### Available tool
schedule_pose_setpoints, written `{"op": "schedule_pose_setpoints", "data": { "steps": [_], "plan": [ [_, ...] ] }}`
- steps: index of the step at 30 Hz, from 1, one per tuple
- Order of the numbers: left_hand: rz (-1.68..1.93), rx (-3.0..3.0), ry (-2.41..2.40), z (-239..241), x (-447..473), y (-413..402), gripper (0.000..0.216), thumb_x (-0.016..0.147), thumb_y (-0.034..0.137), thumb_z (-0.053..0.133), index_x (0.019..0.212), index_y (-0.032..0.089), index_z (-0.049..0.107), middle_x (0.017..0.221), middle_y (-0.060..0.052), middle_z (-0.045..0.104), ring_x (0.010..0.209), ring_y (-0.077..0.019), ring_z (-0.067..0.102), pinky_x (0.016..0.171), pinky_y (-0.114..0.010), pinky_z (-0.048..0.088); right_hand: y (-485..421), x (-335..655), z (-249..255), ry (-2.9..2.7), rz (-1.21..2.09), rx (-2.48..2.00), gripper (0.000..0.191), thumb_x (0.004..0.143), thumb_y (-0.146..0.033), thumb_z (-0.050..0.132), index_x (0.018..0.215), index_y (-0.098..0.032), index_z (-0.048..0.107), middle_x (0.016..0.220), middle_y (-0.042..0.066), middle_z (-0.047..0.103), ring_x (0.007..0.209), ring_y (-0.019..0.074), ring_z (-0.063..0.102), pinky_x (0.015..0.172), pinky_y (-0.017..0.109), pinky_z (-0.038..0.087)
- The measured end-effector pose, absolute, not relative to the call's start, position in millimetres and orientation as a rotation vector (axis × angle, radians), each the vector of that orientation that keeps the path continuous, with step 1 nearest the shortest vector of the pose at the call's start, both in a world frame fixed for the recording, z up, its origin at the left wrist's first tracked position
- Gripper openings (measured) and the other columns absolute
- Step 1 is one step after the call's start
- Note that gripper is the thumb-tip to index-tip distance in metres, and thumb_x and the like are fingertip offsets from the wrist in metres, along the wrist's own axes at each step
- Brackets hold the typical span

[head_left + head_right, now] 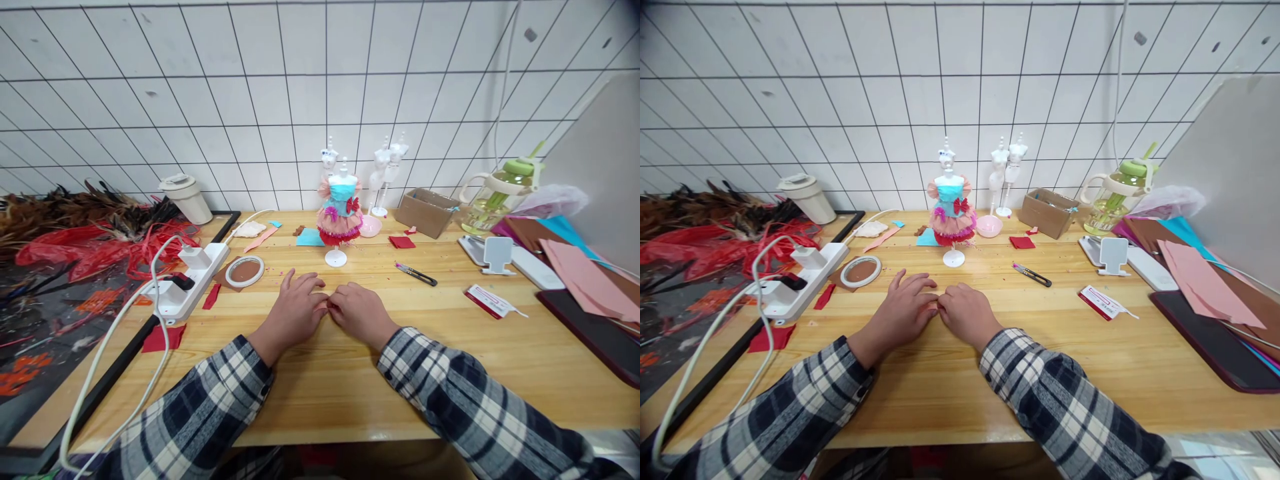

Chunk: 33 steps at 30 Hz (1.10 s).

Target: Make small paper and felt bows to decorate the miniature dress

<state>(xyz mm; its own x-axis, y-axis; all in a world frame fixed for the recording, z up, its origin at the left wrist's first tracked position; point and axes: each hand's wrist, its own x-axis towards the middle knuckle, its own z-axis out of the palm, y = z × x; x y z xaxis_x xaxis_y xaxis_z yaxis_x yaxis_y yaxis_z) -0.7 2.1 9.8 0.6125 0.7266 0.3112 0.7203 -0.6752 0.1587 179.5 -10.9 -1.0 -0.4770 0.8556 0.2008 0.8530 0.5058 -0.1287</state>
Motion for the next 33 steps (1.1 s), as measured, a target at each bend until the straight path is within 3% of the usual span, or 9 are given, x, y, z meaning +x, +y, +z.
{"op": "schedule_pose_setpoints", "data": {
  "steps": [7,14,17,19,22,25,33],
  "plan": [
    [0.586,2.811,1.26,10,0,3,0.016,0.084,0.023,0.057,0.082,0.027,0.073,0.108,-0.003,0.067,0.121,-0.0273,0.052,0.112,-0.063,0.008,-11,180,-1,-2.487,0.016,-1.45,0.024,0.094,-0.03,0.046,0.089,-0.022,0.068,0.088,0.005,0.065,0.085,0.0197,0.054,0.069,0.03,0.037],
    [0.602,2.871,1.212,12,-2,5,0.02,0.088,0.022,0.053,0.079,0.024,0.071,0.1,-0.003,0.068,0.116,-0.0241,0.055,0.112,-0.057,0.017,-10,184,4,-2.398,0.186,-1.425,0.018,0.089,-0.026,0.053,0.099,-0.02,0.066,0.091,0.006,0.067,0.088,0.0206,0.055,0.075,0.03,0.04],
    [0.648,2.908,1.189,15,-6,7,0.021,0.089,0.022,0.052,0.079,0.023,0.07,0.099,-0.002,0.069,0.115,-0.0225,0.056,0.112,-0.054,0.021,-3,192,1,-2.184,0.47,-1.419,0.037,0.082,-0.038,0.063,0.115,-0.021,0.061,0.098,0.005,0.069,0.091,0.0202,0.058,0.078,0.03,0.042],
    [0.702,2.926,1.169,17,-8,8,0.02,0.089,0.022,0.052,0.081,0.024,0.071,0.097,-0.002,0.069,0.114,-0.0217,0.057,0.112,-0.052,0.022,3,198,-3,-1.971,0.709,-1.398,0.047,0.083,-0.047,0.061,0.121,-0.02,0.058,0.103,0.006,0.068,0.09,0.0185,0.059,0.078,0.03,0.044],
    [0.782,2.942,1.151,19,-9,9,0.019,0.09,0.022,0.052,0.084,0.024,0.071,0.095,-0.001,0.07,0.112,-0.0204,0.058,0.112,-0.05,0.022,10,202,-9,-1.765,1.004,-1.406,0.041,0.086,-0.051,0.053,0.101,-0.016,0.068,0.088,0.005,0.069,0.075,0.0153,0.059,0.068,0.027,0.043],
    [0.789,2.964,1.115,18,-9,9,0.019,0.091,0.024,0.052,0.083,0.024,0.07,0.093,0.0,0.07,0.11,-0.0195,0.058,0.113,-0.05,0.021,12,201,-13,-1.721,1.106,-1.401,0.032,0.08,-0.046,0.059,0.079,-0.015,0.068,0.069,0.001,0.064,0.062,0.0126,0.053,0.057,0.024,0.038],
    [0.678,2.941,1.088,18,-5,6,0.021,0.09,0.023,0.05,0.086,0.025,0.071,0.093,-0.002,0.071,0.114,-0.0203,0.057,0.114,-0.05,0.02,1,191,-9,-1.8,0.803,-1.474,0.02,0.089,-0.038,0.049,0.088,-0.02,0.059,0.06,-0.004,0.059,0.056,0.0126,0.051,0.056,0.023,0.034]
  ]
}}
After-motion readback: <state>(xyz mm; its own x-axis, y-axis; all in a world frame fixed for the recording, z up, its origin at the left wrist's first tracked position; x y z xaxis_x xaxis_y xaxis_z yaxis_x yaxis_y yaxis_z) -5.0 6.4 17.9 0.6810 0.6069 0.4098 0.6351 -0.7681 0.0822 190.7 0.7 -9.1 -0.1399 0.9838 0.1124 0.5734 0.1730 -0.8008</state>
